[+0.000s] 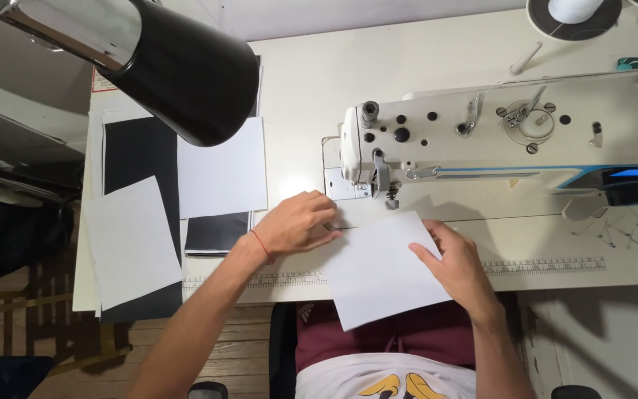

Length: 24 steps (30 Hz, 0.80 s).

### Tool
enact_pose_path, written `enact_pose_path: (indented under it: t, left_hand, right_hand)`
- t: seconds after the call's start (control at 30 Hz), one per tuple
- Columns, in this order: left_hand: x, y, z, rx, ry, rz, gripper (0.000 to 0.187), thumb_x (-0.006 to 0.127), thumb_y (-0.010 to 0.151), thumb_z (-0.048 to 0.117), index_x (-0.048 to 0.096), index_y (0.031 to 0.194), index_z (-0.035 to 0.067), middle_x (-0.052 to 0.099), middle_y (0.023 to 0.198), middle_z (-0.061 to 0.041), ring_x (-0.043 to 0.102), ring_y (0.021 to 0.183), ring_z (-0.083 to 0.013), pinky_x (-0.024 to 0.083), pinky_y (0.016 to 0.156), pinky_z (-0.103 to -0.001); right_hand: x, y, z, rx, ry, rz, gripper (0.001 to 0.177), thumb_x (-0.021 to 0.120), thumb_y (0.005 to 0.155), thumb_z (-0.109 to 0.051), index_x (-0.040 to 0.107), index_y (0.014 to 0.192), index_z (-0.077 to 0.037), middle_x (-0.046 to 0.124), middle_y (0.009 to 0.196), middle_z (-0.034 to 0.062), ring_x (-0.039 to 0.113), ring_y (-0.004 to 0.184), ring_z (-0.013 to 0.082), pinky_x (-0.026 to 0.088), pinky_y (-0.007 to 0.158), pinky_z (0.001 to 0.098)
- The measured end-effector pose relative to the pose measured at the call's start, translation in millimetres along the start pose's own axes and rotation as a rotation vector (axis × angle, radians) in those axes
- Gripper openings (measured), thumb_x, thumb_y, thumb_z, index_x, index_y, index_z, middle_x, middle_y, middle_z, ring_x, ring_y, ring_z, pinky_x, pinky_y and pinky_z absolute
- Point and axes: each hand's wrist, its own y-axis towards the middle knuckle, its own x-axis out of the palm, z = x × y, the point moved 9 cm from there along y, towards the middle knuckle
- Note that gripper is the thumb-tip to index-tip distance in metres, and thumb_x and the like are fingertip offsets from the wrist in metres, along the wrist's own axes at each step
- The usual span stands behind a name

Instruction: Aligning and folding leather pieces at a sewing station to prepare for assembly

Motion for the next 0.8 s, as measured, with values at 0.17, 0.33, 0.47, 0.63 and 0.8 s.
enact_pose_path:
  t: [0.17,0.33,0.47,0.63,0.8]
  left_hand:
    - [-31,20,-98,-0.157,0.255,0.174,0.035,0.060,0.119,0.039,0.064,0.146,0.016,0.062,0.147,-0.011,0.059,0.141,-0.0377,0.045,0.123,-0.064]
    - [-91,26,-127,-0.526,0.525,0.342,0.064,0.052,0.126,0.038,0.041,0.185,0.014,0.038,0.192,-0.015,0.039,0.173,-0.0434,0.025,0.140,-0.073]
    - [-89,4,-29,-0.290,0.674,0.673,0.010,0.064,0.113,0.029,0.069,0.118,0.022,0.061,0.099,0.002,0.067,0.086,-0.0223,0.057,0.084,-0.039]
    - [-9,-2,77,0.038,-0.317,0.661,0.022,0.069,0.118,0.017,0.077,0.133,0.003,0.078,0.133,-0.021,0.076,0.127,-0.0426,0.062,0.114,-0.051]
    - [27,3,97,-0.003,0.059,0.491,0.055,0.062,0.123,0.029,0.056,0.173,0.008,0.057,0.180,-0.016,0.058,0.164,-0.0316,0.047,0.138,-0.046]
  right_hand:
    - [12,6,2,-0.027,-0.095,0.105,0.050,0.092,0.100,-0.035,0.078,0.143,-0.013,0.083,0.116,0.0166,0.083,0.103,0.0405,0.069,0.091,0.0538]
    - [17,7,-22,-0.041,-0.139,0.120,0.054,0.091,0.101,-0.036,0.077,0.148,-0.014,0.077,0.113,0.0172,0.081,0.103,0.0430,0.068,0.091,0.0568]
    - [30,4,-27,-0.126,-0.173,0.166,0.043,0.076,0.112,-0.026,0.076,0.154,-0.014,0.076,0.120,0.0136,0.082,0.107,0.0389,0.069,0.091,0.0512]
    - [56,6,-31,-0.276,-0.266,0.246,0.044,0.074,0.112,-0.022,0.077,0.156,-0.016,0.073,0.122,0.0090,0.081,0.111,0.0344,0.071,0.087,0.0483]
    - [70,-1,-37,-0.412,-0.306,0.430,0.037,0.084,0.105,-0.016,0.086,0.142,-0.021,0.074,0.114,-0.0039,0.082,0.106,0.0193,0.071,0.087,0.0367]
